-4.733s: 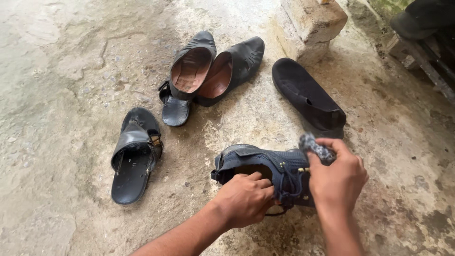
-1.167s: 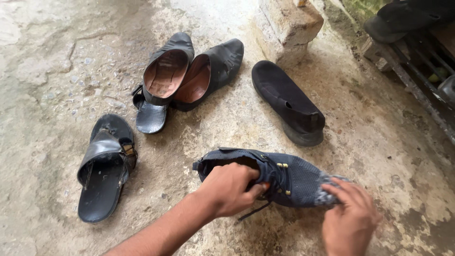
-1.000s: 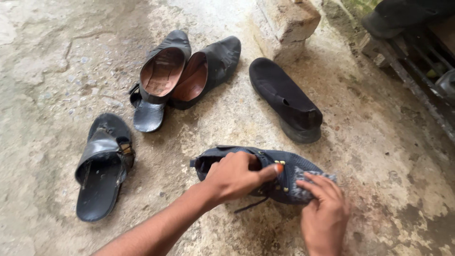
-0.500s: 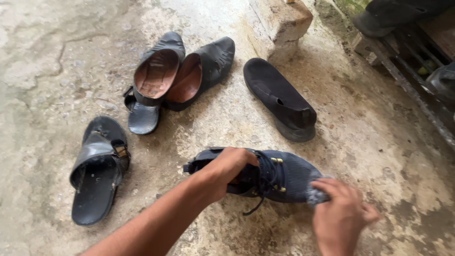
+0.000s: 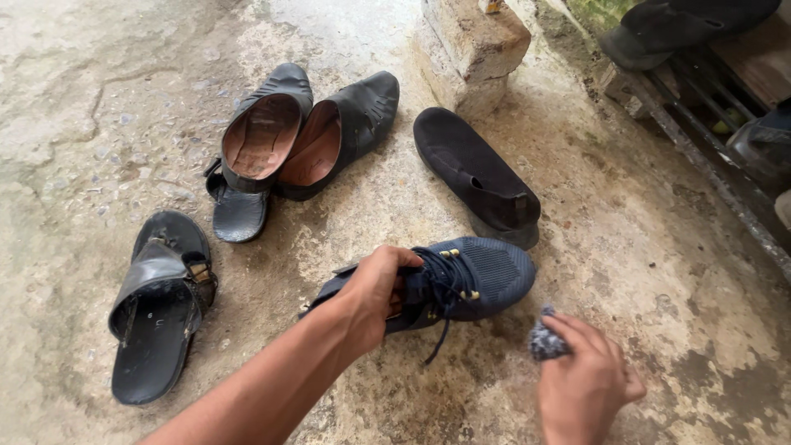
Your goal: The person scrubs a blue sneaker with a cloth, then places it on a shoe rack. They proceed to scrub a black slip-on shoe with the same cloth. The task involves cleaning footwear using a cloth.
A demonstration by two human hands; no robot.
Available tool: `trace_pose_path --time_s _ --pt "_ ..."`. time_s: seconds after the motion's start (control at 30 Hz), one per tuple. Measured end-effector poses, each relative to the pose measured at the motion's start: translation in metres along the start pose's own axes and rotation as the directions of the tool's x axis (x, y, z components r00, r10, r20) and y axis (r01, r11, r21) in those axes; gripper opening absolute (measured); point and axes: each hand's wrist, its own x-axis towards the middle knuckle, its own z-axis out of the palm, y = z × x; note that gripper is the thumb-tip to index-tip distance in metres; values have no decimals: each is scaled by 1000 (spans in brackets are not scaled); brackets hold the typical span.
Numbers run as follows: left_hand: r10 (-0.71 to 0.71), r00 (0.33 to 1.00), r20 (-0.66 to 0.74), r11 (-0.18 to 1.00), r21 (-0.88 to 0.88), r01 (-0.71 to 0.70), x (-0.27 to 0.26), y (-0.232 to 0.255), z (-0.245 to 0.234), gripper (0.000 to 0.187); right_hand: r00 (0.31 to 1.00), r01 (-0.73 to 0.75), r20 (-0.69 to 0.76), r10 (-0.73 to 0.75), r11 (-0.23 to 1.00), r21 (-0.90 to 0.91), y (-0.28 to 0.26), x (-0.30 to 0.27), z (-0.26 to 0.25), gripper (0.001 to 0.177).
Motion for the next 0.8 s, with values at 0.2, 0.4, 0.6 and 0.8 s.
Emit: trace_pose_path --time_s 0.2,0.4,0.6,0.8 --pt "24 1000 5 1000 10 -25 3 0 2 22 922 385 -157 -353 805 451 -28 -14 15 40" --pt "16 999 32 999 40 -17 -6 0 4 26 877 473 -159 -453 873 121 -31 -15 24 43" --pt "21 1000 18 998 62 -22 -7 1 2 26 970 241 -141 -198 847 473 -11 -12 15 43" --pt "29 999 37 999 31 -30 -3 -2 3 26 719 695 -261 -645 667 267 -62 -17 38 45"
